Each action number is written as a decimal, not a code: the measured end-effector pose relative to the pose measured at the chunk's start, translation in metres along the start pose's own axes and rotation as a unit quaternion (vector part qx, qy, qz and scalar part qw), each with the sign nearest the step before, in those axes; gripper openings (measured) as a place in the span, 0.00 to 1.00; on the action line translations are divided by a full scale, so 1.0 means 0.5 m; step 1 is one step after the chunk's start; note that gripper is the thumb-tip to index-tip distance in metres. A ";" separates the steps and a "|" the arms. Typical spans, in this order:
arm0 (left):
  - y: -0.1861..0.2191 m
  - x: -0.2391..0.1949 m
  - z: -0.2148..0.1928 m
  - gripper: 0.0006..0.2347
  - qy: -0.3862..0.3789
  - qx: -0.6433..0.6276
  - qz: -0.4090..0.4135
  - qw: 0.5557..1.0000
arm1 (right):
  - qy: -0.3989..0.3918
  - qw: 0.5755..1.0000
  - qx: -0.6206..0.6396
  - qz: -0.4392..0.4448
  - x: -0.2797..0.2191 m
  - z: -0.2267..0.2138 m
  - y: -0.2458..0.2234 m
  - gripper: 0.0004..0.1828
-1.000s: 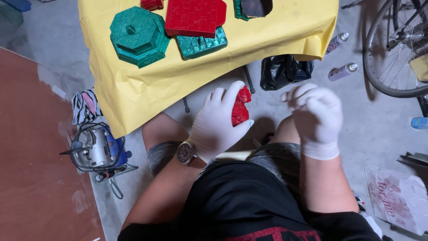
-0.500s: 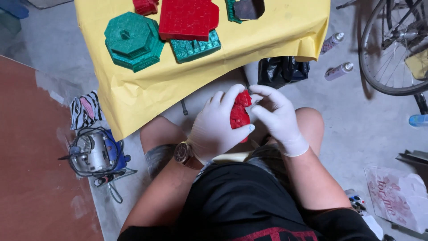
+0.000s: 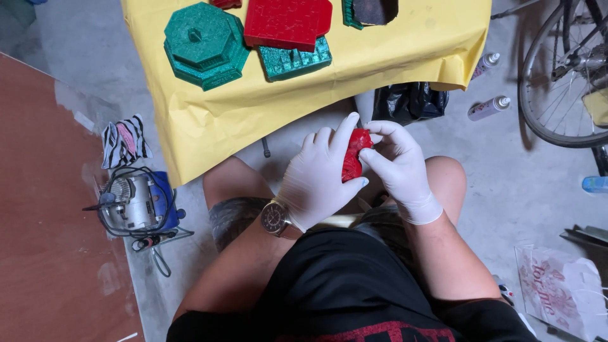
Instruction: Sanding and deburring a 3D printed plastic part to smooth its surfaces and edges.
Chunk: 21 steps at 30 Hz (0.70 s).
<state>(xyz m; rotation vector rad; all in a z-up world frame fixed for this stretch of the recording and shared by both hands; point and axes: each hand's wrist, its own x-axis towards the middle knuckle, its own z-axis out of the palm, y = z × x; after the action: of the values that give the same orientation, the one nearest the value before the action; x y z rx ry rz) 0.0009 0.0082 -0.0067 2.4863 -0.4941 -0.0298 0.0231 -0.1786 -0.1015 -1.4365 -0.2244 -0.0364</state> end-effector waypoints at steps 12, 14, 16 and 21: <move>-0.067 0.009 0.069 0.37 0.075 0.038 0.123 0.989 | 0.048 0.989 -0.114 -0.083 -0.019 -0.011 0.004 0.29; -0.063 0.016 0.052 0.37 0.062 -0.063 0.104 0.991 | 0.042 0.991 -0.101 -0.083 -0.019 0.002 -0.024 0.34; -0.060 0.009 0.031 0.38 0.053 -0.154 0.081 0.983 | 0.031 0.992 -0.079 -0.089 -0.025 -0.004 -0.033 0.39; -0.124 0.024 -0.016 0.41 0.047 -0.496 0.032 0.867 | 0.057 0.990 -0.108 -0.073 -0.006 -0.055 -0.003 0.23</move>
<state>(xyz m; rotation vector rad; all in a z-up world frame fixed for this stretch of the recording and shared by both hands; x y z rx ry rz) 0.0344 0.0552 -0.0340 1.4468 -0.3775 -0.1067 0.0236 -0.2064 -0.1039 -1.6257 -0.2379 -0.2693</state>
